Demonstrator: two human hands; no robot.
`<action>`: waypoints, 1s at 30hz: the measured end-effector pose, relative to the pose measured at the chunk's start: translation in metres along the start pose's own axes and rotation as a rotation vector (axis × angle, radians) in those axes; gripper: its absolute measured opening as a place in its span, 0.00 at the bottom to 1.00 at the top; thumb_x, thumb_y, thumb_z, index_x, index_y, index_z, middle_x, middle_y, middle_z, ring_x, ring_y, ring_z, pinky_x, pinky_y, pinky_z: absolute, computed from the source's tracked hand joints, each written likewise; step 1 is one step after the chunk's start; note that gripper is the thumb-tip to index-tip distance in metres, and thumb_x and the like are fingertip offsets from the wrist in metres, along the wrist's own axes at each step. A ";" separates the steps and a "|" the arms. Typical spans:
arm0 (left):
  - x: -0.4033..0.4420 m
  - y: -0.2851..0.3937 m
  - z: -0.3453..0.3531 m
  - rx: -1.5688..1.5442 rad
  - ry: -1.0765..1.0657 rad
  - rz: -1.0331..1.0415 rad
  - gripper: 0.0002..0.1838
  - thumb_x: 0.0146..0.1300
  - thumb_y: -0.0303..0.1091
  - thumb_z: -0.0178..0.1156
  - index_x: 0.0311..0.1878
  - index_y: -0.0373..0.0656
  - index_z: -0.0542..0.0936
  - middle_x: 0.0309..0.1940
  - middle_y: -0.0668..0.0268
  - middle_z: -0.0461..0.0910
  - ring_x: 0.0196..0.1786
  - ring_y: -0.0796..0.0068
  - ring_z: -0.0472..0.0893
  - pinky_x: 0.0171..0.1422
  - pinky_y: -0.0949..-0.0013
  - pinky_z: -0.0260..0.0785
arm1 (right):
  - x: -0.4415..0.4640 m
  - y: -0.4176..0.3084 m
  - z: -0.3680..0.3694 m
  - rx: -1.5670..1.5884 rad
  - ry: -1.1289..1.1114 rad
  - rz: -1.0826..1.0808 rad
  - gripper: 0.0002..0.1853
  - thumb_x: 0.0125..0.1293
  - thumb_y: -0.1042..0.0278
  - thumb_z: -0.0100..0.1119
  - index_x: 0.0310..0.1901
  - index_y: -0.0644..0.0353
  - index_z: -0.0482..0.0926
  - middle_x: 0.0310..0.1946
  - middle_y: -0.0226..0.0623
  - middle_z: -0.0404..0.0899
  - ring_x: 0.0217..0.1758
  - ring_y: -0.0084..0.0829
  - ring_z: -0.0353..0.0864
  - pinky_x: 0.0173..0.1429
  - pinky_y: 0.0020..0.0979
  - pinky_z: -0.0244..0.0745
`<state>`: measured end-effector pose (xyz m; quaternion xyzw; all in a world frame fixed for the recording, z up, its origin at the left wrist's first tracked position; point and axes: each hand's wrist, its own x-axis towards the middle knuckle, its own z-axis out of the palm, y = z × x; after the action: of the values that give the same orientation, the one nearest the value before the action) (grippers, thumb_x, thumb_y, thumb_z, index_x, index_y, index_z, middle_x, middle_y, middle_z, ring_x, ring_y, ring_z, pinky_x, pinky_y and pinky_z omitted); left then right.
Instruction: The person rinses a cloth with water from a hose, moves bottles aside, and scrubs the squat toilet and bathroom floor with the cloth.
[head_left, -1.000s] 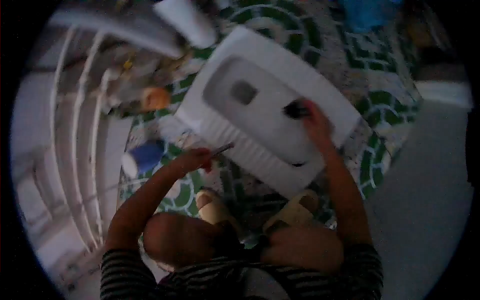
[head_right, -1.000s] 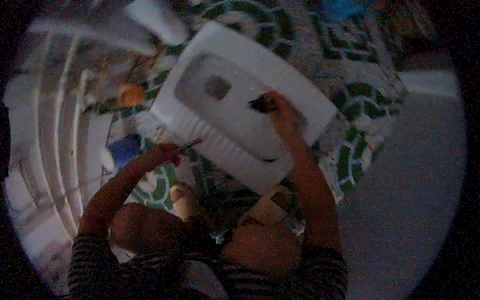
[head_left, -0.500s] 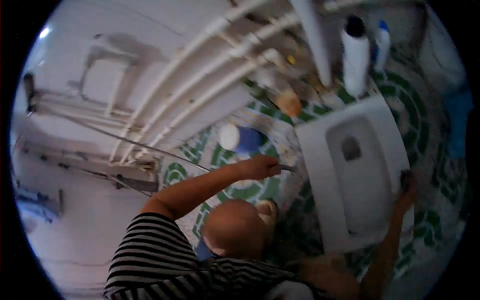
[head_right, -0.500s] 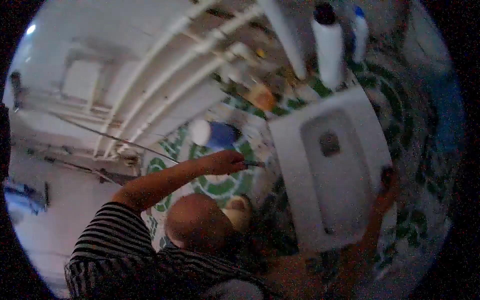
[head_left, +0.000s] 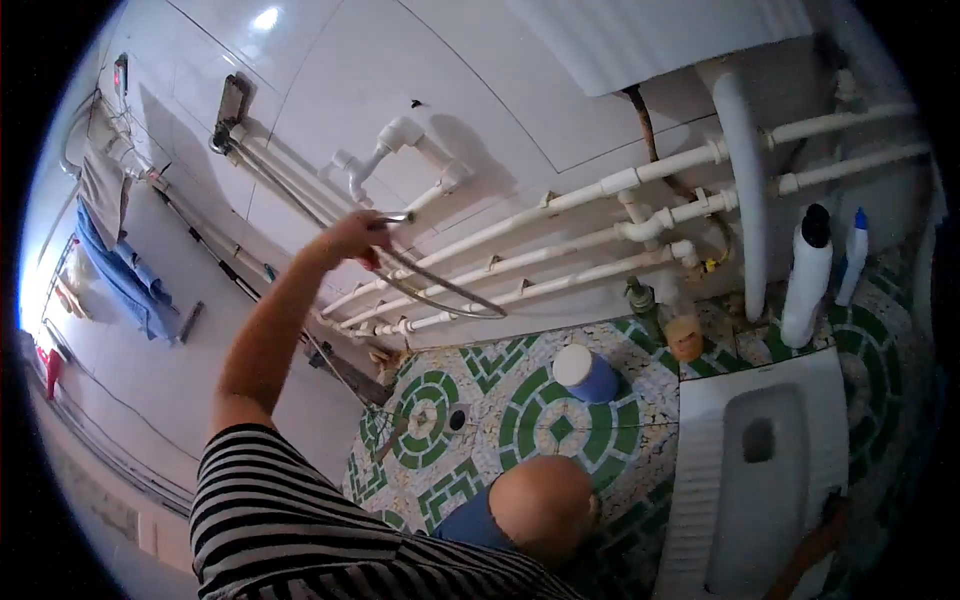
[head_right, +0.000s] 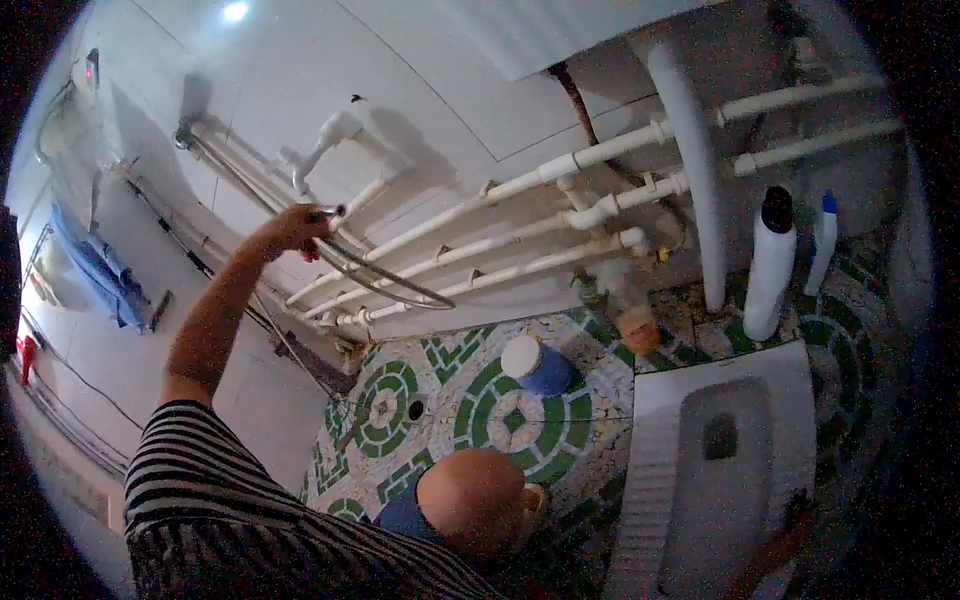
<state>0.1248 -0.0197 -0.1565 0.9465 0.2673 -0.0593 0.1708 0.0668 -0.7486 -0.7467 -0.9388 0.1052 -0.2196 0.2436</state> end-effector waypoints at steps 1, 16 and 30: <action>-0.008 -0.012 -0.021 -0.177 0.038 -0.086 0.12 0.63 0.32 0.56 0.42 0.32 0.73 0.32 0.56 0.79 0.26 0.65 0.82 0.31 0.65 0.80 | 0.000 0.000 0.002 0.006 -0.002 0.003 0.20 0.67 0.68 0.42 0.58 0.65 0.70 0.53 0.46 0.74 0.54 0.44 0.73 0.61 0.37 0.65; 0.055 0.122 -0.040 0.448 1.334 1.117 0.18 0.48 0.13 0.45 0.41 0.40 0.74 0.42 0.55 0.76 0.50 0.54 0.73 0.55 0.62 0.65 | 0.000 -0.002 0.003 0.043 -0.009 0.070 0.20 0.67 0.68 0.42 0.58 0.66 0.70 0.52 0.47 0.74 0.54 0.45 0.73 0.61 0.38 0.65; 0.065 0.121 0.228 1.086 0.270 0.566 0.11 0.51 0.30 0.61 0.39 0.42 0.76 0.46 0.56 0.72 0.47 0.53 0.76 0.45 0.58 0.73 | -0.002 -0.049 -0.022 0.266 -0.144 0.032 0.25 0.55 0.86 0.47 0.57 0.60 0.70 0.51 0.48 0.74 0.55 0.47 0.71 0.61 0.39 0.65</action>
<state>0.2387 -0.1654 -0.3477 0.9316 -0.0426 -0.0188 -0.3605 0.0594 -0.7149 -0.7052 -0.9097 0.0724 -0.1600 0.3762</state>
